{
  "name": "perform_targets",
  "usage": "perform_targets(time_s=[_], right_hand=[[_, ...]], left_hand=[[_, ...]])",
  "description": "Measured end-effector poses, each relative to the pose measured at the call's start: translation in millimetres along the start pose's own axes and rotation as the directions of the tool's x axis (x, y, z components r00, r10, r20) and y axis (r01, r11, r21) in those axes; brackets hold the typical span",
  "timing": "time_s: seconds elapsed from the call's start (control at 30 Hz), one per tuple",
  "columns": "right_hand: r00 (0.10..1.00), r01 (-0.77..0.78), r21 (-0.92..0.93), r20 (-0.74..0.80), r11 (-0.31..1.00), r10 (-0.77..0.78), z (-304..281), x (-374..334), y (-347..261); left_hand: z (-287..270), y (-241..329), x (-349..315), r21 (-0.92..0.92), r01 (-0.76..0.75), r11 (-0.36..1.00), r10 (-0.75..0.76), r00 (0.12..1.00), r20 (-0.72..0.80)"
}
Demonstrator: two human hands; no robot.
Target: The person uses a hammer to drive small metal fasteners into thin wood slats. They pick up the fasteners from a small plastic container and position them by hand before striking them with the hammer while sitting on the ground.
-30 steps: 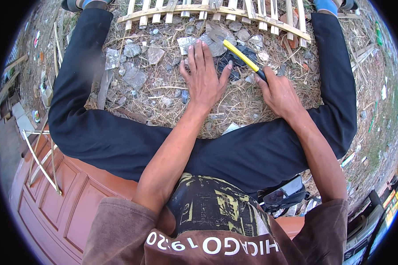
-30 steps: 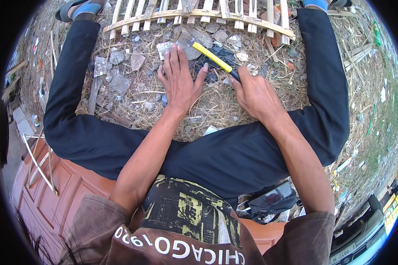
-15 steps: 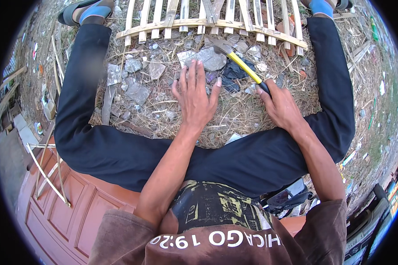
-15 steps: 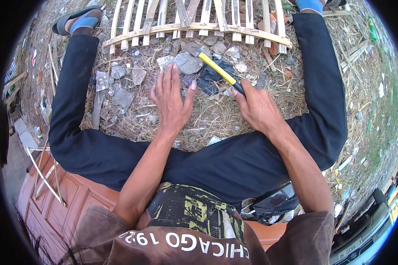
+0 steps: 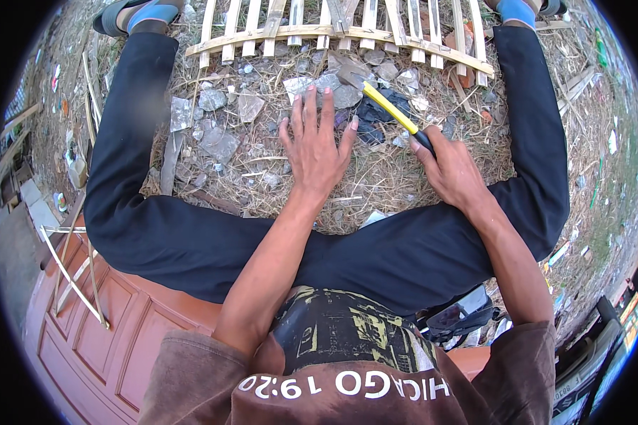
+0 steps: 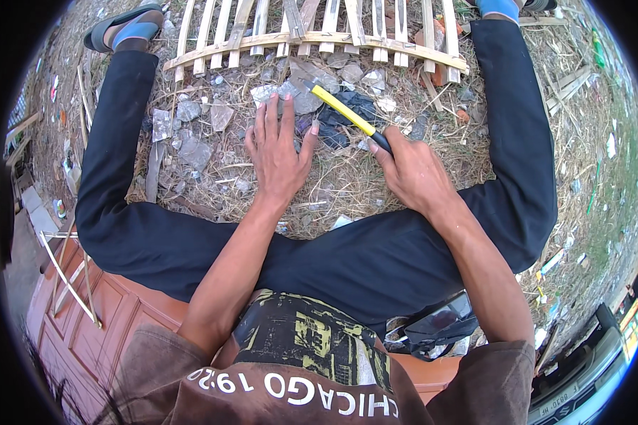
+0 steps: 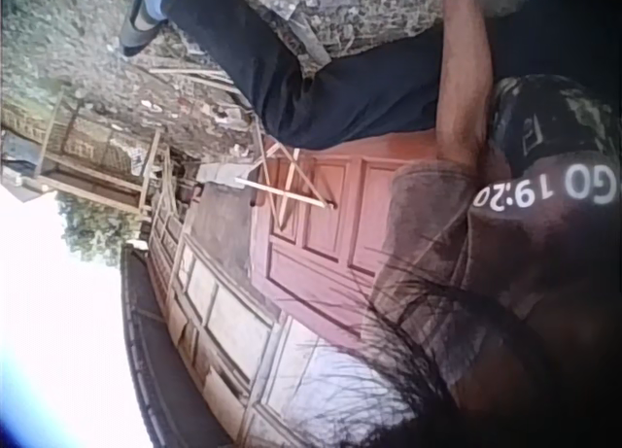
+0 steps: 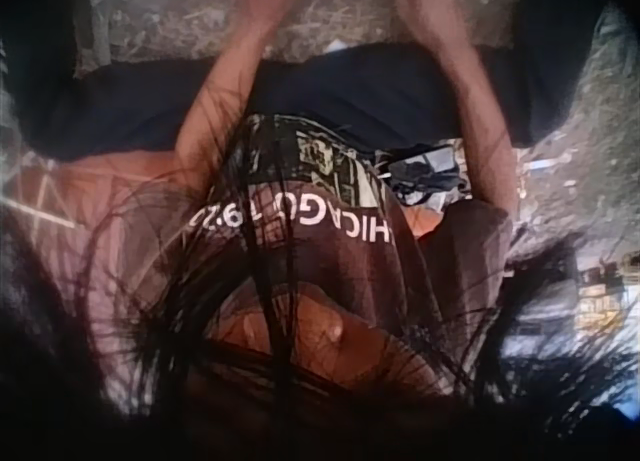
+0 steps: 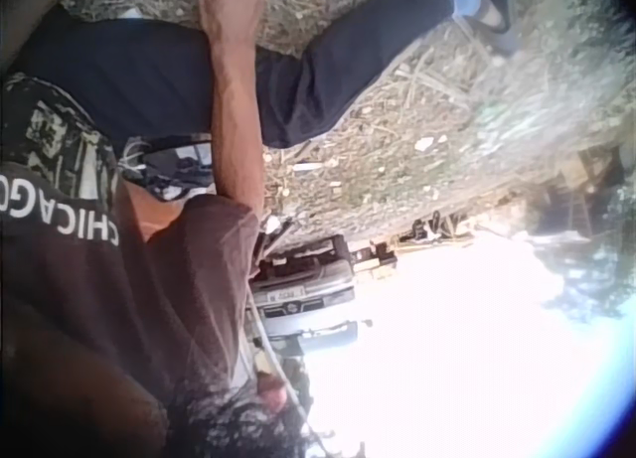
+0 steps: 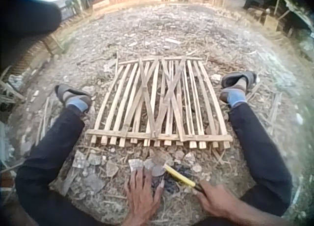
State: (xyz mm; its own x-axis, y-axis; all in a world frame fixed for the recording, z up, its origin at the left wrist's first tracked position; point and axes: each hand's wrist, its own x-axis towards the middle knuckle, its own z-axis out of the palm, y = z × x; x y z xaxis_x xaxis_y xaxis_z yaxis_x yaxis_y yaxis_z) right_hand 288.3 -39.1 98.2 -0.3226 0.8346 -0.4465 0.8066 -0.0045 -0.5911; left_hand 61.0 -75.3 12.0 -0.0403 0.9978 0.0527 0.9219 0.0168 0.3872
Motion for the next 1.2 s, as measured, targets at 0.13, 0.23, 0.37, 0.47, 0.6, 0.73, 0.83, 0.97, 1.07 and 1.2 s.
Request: perform_targets(time_s=[0.13, 0.23, 0.37, 0.47, 0.6, 0.73, 0.83, 0.97, 1.07, 1.2], right_hand=[[1.0, -0.01, 0.021, 0.002, 1.0, 0.01, 0.6, 0.5, 1.6], [1.0, -0.002, 0.029, -0.009, 1.0, 0.002, 1.1, 0.1, 2.2], [1.0, 0.023, 0.017, -0.017, 1.0, -0.022, 1.3, -1.2, -0.1], [0.999, 0.05, -0.019, -0.019, 0.999, -0.05, 2.6, -3.1, -0.5], [0.998, 0.068, -0.067, -0.012, 0.995, -0.069, 6.4, -0.1, 2.5], [0.992, 0.112, -0.017, -0.06, 0.994, -0.113, 5.5, -0.5, 1.0], [0.99, 0.125, -0.048, -0.053, 0.991, -0.128, 6.8, 0.6, 3.8], [0.993, 0.111, -0.095, -0.031, 0.989, -0.114, 7.8, 3.7, 4.9], [0.987, 0.142, -0.042, -0.069, 0.989, -0.145, 8.1, 1.6, 2.2], [0.992, 0.116, -0.084, -0.046, 0.99, -0.121, 9.9, 7.2, 10.3]], left_hand=[[0.3, 0.9, -1.0, 0.034, -0.021, 0.999, 0.021, 1.0, 0.001], [0.5, 0.6, -0.9, 0.039, -0.031, 0.999, 0.031, 0.999, -0.009], [0.0, 3.0, -0.8, 0.055, -0.039, 0.998, 0.041, 0.999, -0.027], [-0.7, 3.7, 0.4, 0.076, -0.05, 0.996, 0.054, 0.998, -0.045], [-3.1, 6.0, 3.3, 0.093, -0.047, 0.995, 0.052, 0.997, -0.055], [-4.3, 6.5, 4.1, 0.101, -0.063, 0.993, 0.071, 0.994, -0.083], [-1.8, 7.5, 3.8, 0.115, -0.059, 0.992, 0.068, 0.995, -0.078], [1.0, 9.2, 1.8, 0.132, -0.047, 0.99, 0.057, 0.996, -0.073], [0.8, 11.4, 1.7, 0.146, -0.052, 0.988, 0.062, 0.996, -0.065], [3.4, 9.7, 1.2, 0.153, -0.046, 0.987, 0.055, 0.997, -0.057]])
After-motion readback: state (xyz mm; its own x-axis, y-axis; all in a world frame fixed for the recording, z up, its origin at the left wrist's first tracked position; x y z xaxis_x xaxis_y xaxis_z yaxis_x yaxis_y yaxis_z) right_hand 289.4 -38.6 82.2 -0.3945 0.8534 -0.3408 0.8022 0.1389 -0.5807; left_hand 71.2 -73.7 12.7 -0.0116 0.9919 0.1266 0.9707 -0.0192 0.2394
